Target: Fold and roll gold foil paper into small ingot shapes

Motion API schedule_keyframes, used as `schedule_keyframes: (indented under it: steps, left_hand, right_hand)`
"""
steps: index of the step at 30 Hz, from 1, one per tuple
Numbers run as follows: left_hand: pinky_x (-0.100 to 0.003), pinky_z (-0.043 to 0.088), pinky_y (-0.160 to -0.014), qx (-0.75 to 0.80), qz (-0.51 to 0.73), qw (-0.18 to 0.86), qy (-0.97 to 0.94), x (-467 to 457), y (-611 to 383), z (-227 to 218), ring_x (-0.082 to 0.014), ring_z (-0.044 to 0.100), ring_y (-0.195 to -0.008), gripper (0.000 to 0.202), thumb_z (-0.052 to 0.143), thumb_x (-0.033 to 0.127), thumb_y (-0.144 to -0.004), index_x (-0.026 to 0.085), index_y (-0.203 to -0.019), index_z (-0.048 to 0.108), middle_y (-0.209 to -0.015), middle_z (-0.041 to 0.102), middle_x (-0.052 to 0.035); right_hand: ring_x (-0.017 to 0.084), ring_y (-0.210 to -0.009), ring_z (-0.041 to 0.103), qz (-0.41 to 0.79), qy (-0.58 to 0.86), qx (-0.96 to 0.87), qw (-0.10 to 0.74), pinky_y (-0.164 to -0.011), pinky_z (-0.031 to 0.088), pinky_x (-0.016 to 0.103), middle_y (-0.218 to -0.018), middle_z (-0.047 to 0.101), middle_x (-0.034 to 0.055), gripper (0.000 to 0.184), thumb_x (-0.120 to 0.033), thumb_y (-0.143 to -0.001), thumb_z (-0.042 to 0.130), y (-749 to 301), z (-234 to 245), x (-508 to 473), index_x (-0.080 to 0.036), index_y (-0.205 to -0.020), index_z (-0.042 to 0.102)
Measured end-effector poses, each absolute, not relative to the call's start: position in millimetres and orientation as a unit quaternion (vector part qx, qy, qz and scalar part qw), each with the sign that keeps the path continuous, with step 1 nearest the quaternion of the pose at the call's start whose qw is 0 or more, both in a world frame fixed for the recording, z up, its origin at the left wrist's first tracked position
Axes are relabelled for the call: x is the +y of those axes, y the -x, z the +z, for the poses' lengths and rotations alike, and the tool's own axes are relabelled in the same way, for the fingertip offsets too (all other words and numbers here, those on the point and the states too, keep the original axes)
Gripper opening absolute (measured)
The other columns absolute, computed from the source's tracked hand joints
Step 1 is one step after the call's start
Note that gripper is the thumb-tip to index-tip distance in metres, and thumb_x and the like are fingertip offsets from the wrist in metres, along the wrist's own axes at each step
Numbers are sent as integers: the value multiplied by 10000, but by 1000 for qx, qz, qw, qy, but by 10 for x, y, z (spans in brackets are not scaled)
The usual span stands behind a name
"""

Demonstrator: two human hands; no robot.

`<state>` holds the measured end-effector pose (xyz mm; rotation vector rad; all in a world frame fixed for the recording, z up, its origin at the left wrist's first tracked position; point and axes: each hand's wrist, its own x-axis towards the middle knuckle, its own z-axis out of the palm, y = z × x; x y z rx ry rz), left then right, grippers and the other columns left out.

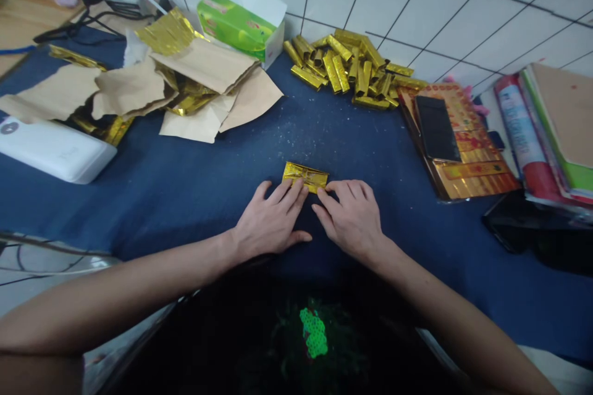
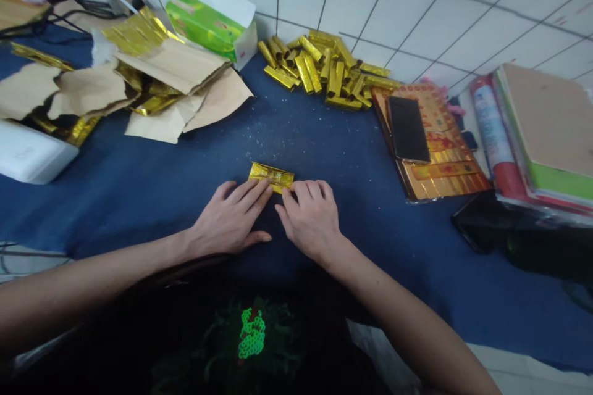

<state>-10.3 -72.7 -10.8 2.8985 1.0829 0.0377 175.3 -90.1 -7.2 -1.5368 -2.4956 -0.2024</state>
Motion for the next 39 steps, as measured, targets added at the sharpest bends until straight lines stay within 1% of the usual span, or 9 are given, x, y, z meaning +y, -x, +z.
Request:
schedule_keyframes:
  steps: [4, 7, 9, 15, 19, 25, 29, 35, 39]
  left_hand:
    - [-496, 306, -966, 348, 11, 20, -937, -718, 105, -117, -303, 343, -1258, 686, 279, 567, -862, 83, -1341, 357, -1415, 340, -148]
    - [-505, 302, -967, 350, 14, 22, -936, -722, 97, -122, -300, 345, -1256, 678, 275, 560, -864, 86, -1341, 358, -1416, 341, -143]
    - [-514, 299, -966, 349, 17, 25, -937, -725, 94, -130, -302, 344, -1255, 678, 273, 559, -865, 81, -1338, 362, -1417, 340, -144]
    - [-521, 287, -972, 351, 25, 32, -936, -730, 111, -155, -308, 333, -1266, 700, 250, 573, -863, 81, -1354, 335, -1426, 311, -165]
    - [-508, 269, -993, 355, 23, 43, -933, -720, 143, -163, -305, 346, -1265, 744, 278, 616, -836, 85, -1353, 339, -1400, 348, -193]
    - [-532, 167, -1053, 337, 8, 45, -941, -685, 238, -176, -297, 297, -1302, 757, 262, 639, -826, 110, -1362, 331, -1424, 322, -150]
    - [-559, 143, -1052, 337, 10, 49, -940, -669, 317, -198, -288, 255, -1324, 773, 255, 650, -821, 113, -1375, 299, -1436, 297, -134]
    - [-548, 148, -1053, 342, 10, 62, -938, -647, 314, -177, -303, 281, -1308, 734, 336, 640, -806, 154, -1357, 351, -1412, 352, -131]
    - [-572, 163, -1031, 352, 9, 52, -934, -627, 198, -106, -322, 361, -1244, 750, 394, 657, -770, 171, -1342, 374, -1347, 434, -155]
  right_hand:
    - [267, -1003, 513, -59, 534, -839, 86, -918, 338, 457, -1074, 622, 134, 330, -312, -859, 451, -1725, -39, -964, -117, -1069, 615]
    - [279, -1168, 450, -47, 512, -853, 89, -1005, 278, 486, -1239, 552, 155, 390, -302, -874, 417, -1651, -34, -1036, -71, -1155, 560]
    - [269, -1212, 426, -36, 490, -867, 88, -1033, 264, 485, -1276, 525, 160, 410, -271, -885, 389, -1606, -53, -1077, -42, -1198, 522]
    - [266, -1233, 423, -23, 475, -877, 70, -1043, 285, 490, -1301, 494, 167, 432, -257, -894, 372, -1645, -157, -1129, -26, -1245, 474]
    - [257, -1245, 413, -19, 479, -875, 69, -1039, 302, 483, -1309, 486, 165, 437, -287, -892, 392, -1713, -190, -1145, -54, -1253, 474]
    - [241, -1243, 417, -11, 485, -872, 62, -1039, 301, 480, -1306, 496, 139, 420, -297, -896, 395, -1718, -158, -1144, -85, -1249, 481]
    - [240, -1242, 419, -13, 482, -874, 57, -1038, 295, 485, -1304, 500, 136, 423, -317, -900, 394, -1725, -152, -1137, -83, -1240, 485]
    - [246, -1225, 438, -4, 494, -868, 53, -1015, 317, 499, -1301, 497, 159, 443, -351, -901, 388, -1687, -114, -1135, -79, -1236, 486]
    - [263, -1224, 436, 5, 493, -869, 42, -1010, 295, 540, -1300, 498, 159, 466, -368, -900, 383, -1681, -78, -1123, -82, -1261, 458]
